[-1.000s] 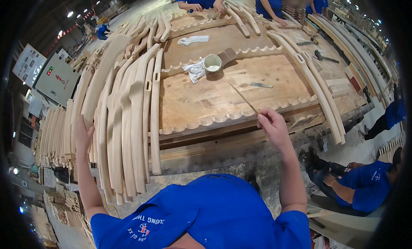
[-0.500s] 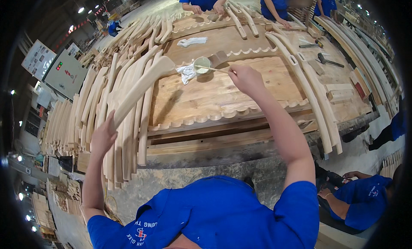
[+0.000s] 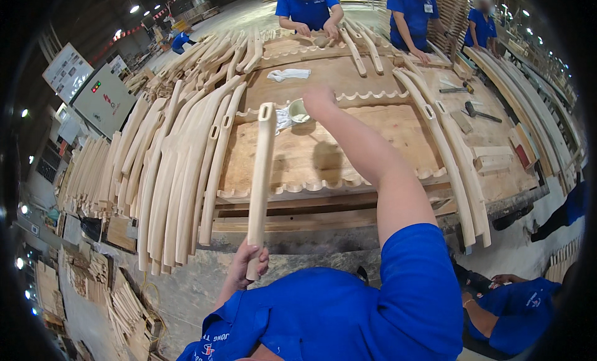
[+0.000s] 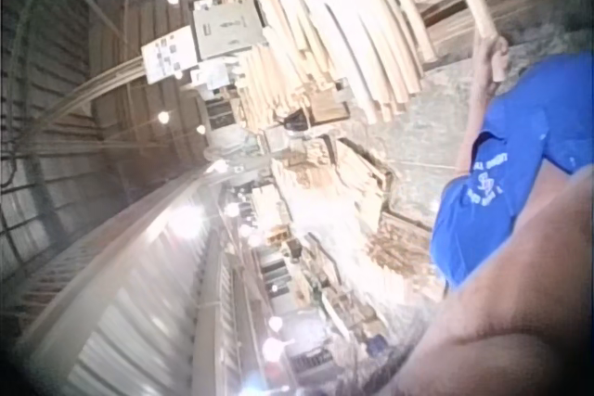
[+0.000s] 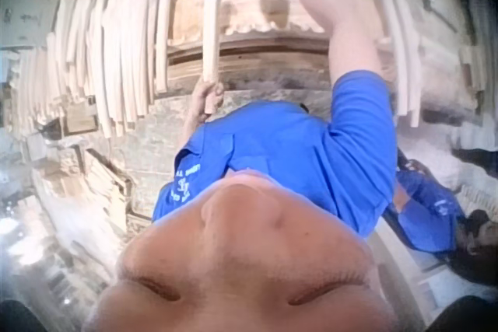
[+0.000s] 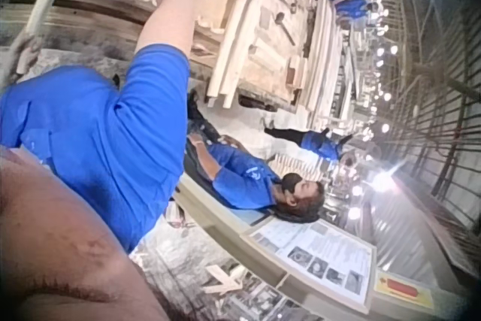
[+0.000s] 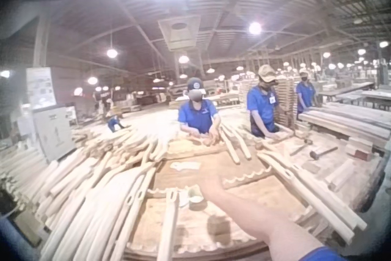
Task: The person repeatedly picks up a wooden leg, applies glue to its hollow end with a small brush, and places it back on the workbench. The process is repeated for multiple wooden legs in a factory setting.
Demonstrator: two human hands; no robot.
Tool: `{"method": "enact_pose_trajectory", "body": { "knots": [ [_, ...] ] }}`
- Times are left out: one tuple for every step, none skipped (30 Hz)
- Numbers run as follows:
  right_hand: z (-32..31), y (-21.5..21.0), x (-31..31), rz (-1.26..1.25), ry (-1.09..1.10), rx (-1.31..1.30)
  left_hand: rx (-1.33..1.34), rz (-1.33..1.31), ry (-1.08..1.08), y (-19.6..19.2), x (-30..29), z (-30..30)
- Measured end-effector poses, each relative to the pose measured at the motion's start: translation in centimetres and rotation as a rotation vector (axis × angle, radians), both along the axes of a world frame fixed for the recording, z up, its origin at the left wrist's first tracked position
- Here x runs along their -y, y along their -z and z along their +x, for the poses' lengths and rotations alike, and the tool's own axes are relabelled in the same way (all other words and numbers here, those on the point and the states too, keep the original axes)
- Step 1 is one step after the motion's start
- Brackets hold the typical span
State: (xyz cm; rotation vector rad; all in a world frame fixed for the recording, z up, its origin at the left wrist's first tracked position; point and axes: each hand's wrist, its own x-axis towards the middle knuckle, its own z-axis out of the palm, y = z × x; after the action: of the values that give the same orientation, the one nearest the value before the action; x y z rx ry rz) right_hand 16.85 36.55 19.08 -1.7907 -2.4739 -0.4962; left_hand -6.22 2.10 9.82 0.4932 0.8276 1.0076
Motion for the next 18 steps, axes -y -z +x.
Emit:
{"method": "enact_pose_trajectory", "body": {
  "knots": [
    [-0.3,0.3,0.0,-0.018,0.019,-0.011,0.042,-0.01,0.028,0.6,0.0,0.2],
    [-0.4,0.7,0.1,-0.035,0.042,-0.021,0.067,-0.019,0.031,0.9,0.0,0.6],
    [-0.4,1.2,0.4,-0.056,0.066,-0.038,0.084,-0.03,0.034,1.1,0.1,1.0],
    [-0.3,1.7,0.6,-0.086,0.07,-0.04,0.101,-0.041,0.039,1.4,0.2,1.3],
    [-0.3,2.1,0.8,-0.116,0.075,-0.041,0.113,-0.047,0.034,1.8,0.2,1.5],
    [0.0,2.5,1.0,-0.148,0.089,-0.041,0.132,-0.067,0.029,2.2,0.1,1.5],
    [0.6,3.4,0.9,-0.104,0.108,-0.088,0.149,-0.084,0.032,2.5,0.0,1.6],
    [1.1,4.4,0.9,-0.059,0.127,-0.133,0.166,-0.102,0.035,2.7,-0.1,1.7],
    [1.4,5.3,1.0,-0.016,0.14,-0.18,0.184,-0.119,0.03,2.7,-0.1,1.8],
    [1.8,6.1,1.2,-0.045,0.151,-0.249,0.201,-0.135,0.026,2.6,-0.1,1.9],
    [2.3,6.9,1.3,-0.072,0.162,-0.318,0.219,-0.151,0.023,2.6,-0.1,2.0],
    [2.4,7.4,1.5,-0.099,0.164,-0.386,0.183,-0.146,0.023,2.5,-0.1,2.2],
    [2.4,7.9,1.8,-0.11,0.179,-0.464,0.147,-0.141,0.024,2.5,0.0,2.4],
    [2.5,8.5,2.2,-0.122,0.193,-0.542,0.111,-0.135,0.024,2.5,0.0,2.5],
    [2.5,9.0,2.5,-0.133,0.206,-0.619,0.111,-0.133,0.021,2.6,0.0,2.6],
    [2.3,9.4,2.8,-0.137,0.214,-0.666,0.111,-0.13,0.016,2.9,0.1,2.5],
    [2.1,9.9,3.1,-0.143,0.221,-0.714,0.11,-0.128,0.01,3.0,0.2,2.5],
    [2.5,10.2,3.1,-0.141,0.237,-0.756,0.097,-0.129,0.014,3.0,0.1,2.6]
  ]
}}
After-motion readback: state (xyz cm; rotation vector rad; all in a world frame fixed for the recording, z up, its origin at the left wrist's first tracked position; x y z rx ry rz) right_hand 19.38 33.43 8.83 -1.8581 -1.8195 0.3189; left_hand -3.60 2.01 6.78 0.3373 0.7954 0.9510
